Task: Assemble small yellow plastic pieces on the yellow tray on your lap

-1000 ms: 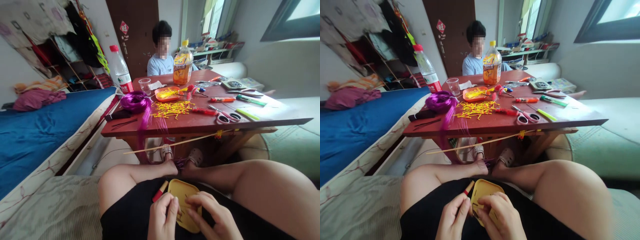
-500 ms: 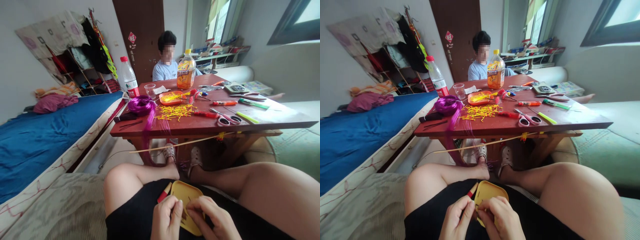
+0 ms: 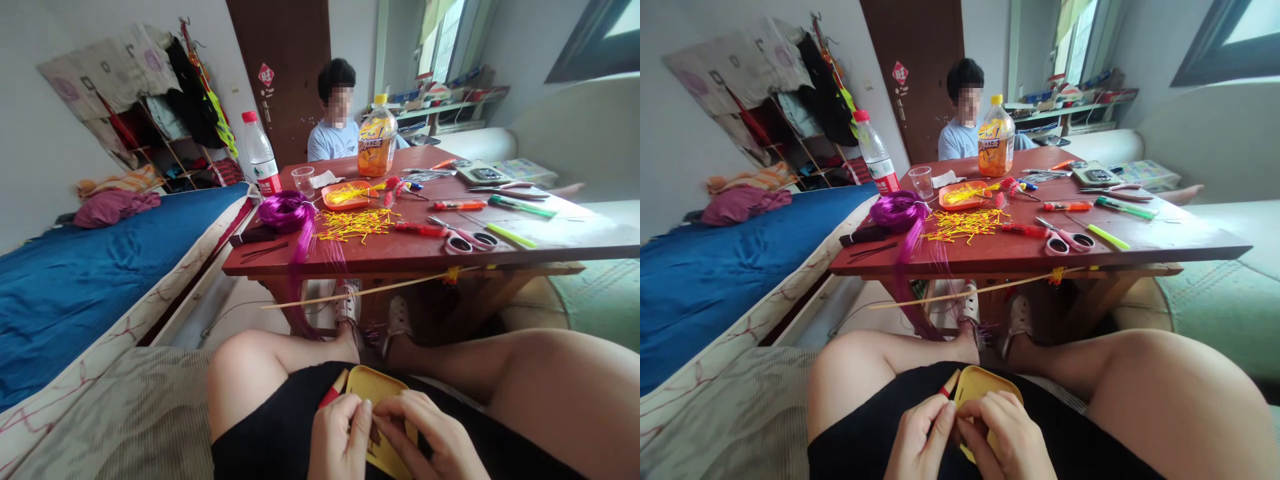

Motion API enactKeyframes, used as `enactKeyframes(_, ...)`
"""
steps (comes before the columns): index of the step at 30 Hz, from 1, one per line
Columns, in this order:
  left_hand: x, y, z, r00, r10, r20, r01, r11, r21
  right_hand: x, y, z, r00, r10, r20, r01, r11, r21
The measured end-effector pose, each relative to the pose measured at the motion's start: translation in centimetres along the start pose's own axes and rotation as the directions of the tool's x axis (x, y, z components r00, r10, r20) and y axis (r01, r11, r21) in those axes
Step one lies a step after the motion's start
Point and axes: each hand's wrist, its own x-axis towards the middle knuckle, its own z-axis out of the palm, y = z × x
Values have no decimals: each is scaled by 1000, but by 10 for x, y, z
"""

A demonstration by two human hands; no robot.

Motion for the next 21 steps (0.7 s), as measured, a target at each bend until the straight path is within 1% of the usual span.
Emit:
enactKeyframes(1,0,0,-1,1000,-6,0,6,1000,-6,-1,1,0,1000,3,-11,-3,1000,2)
enactKeyframes(3,1,0,0,999,-4,-39,3,1000,-22,-2,3,1,1000,9,-16,-9,1000,3)
enactKeyframes(5,0,-1,2,997,-1,-72,-1,999,-35,-3,4,2,1000,13,6,-13,1000,-5)
enactKeyframes(8,-1,-4,6,996,-7,-88,3,999,-41,-2,3,4,999,5,41,-5,1000,-14)
enactKeyframes(14,-3,-5,5,986,31,-165,-36,999,-29,0,2,3,1000,8,14,-7,1000,-27)
enactKeyframes(18,-4,-9,3,989,25,-149,-27,1000,-9,0,0,4,999,-7,38,8,1000,-20)
enactKeyframes(21,-4,-12,5,991,33,-133,-35,999,-15,-1,0,6,1000,-6,18,7,1000,-19)
